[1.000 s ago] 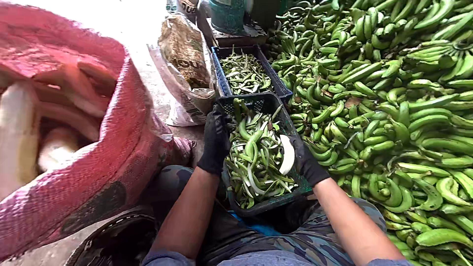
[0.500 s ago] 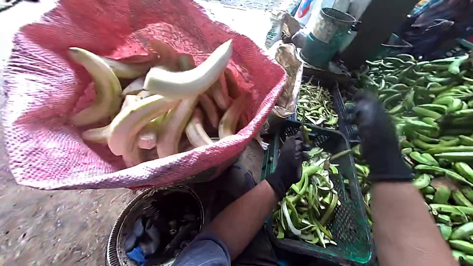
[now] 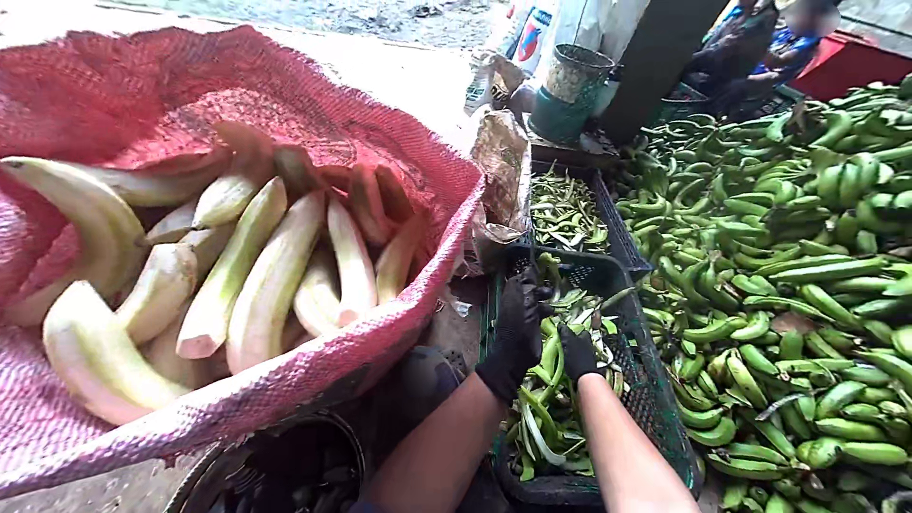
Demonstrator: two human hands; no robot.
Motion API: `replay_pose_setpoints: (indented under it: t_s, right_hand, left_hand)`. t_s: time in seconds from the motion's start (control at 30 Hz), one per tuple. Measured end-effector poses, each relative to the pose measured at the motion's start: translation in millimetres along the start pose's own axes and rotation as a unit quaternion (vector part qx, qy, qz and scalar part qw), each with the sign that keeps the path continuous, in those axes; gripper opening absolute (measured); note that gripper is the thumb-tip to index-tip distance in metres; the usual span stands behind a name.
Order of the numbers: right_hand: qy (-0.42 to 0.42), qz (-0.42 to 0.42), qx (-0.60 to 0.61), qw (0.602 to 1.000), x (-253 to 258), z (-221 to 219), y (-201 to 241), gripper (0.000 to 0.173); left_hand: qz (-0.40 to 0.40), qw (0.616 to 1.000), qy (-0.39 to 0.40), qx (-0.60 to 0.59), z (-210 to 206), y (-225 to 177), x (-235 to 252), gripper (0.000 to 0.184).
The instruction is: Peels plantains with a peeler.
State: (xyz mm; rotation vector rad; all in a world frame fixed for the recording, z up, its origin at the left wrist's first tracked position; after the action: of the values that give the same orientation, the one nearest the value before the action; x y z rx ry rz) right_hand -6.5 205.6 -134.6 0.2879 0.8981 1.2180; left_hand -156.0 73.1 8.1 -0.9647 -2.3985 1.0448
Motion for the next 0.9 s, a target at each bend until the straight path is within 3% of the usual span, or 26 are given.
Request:
replay_pose_setpoints:
  t_s: [0.17,0.2,0.3,0.37,0.43,0.47,0.53,0.6,0.67,0.8,0.83,0.9]
  right_hand:
    - [0.079,0.077,0.238,0.965,-5.1,38.8,5.7,0.059]
    - [0.093,0.096,0.285,0.949,-11.6,56.3,12.6,0.047]
    - [0.203,0.199,0.438,0.853,-49.4,128.3,39.9,0.029]
    - [0.243,0.283,0.502,0.780,-85.5,178.2,59.7,0.026]
    - [0.236,0.323,0.560,0.725,-101.8,199.5,56.9,0.032]
    - [0.227,0.322,0.575,0.717,-99.1,196.8,46.8,0.037]
    - [0.206,0.285,0.589,0.727,-88.4,172.8,27.0,0.048]
    - [0.136,0.206,0.573,0.782,-80.9,141.7,8.0,0.042]
    - [0.099,0.156,0.558,0.809,-78.1,127.7,0.8,0.043]
    - [0.123,0.211,0.601,0.761,-98.8,159.6,16.5,0.035]
    - [0.121,0.228,0.591,0.764,-101.4,167.8,20.0,0.040]
    - [0.072,0.241,0.533,0.808,-103.0,180.1,20.5,0.063]
  left_hand:
    - [0.016,0.996,0.037,0.078,7.7,6.2,-0.6,0.038]
    - [0.020,0.996,0.042,0.079,8.3,6.2,-1.4,0.039]
    - [0.028,0.995,0.064,0.078,4.2,2.9,-7.0,0.038]
    - [0.026,0.993,0.082,0.086,2.1,4.4,-7.5,0.038]
    - [0.017,0.988,0.100,0.113,1.0,7.9,-8.5,0.036]
    - [0.008,0.984,0.112,0.136,-0.3,10.2,-7.5,0.038]
    - [0.007,0.979,0.124,0.161,-6.1,16.6,-5.8,0.041]
    - [0.031,0.970,0.132,0.203,-9.6,23.0,-18.1,0.042]
    - [0.019,0.945,0.206,0.253,-11.9,26.6,-38.5,0.043]
    - [0.059,0.915,0.286,0.278,-27.6,44.4,-81.1,0.041]
    - [0.060,0.914,0.301,0.264,-32.3,46.2,-88.1,0.046]
    - [0.024,0.921,0.329,0.208,-50.9,37.4,-96.0,0.051]
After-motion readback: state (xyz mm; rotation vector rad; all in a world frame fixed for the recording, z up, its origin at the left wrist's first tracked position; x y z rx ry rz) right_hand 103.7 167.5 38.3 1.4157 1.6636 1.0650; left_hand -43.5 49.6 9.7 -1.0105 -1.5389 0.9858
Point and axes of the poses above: each hand's wrist, its own x-axis towards the middle knuckle, its own z-axis out of the back of the hand, y = z × x, the point moved 5 cm from there along x, towards the middle knuckle, and after that the axes turned 10 degrees about -z, right-handed, at the moved point
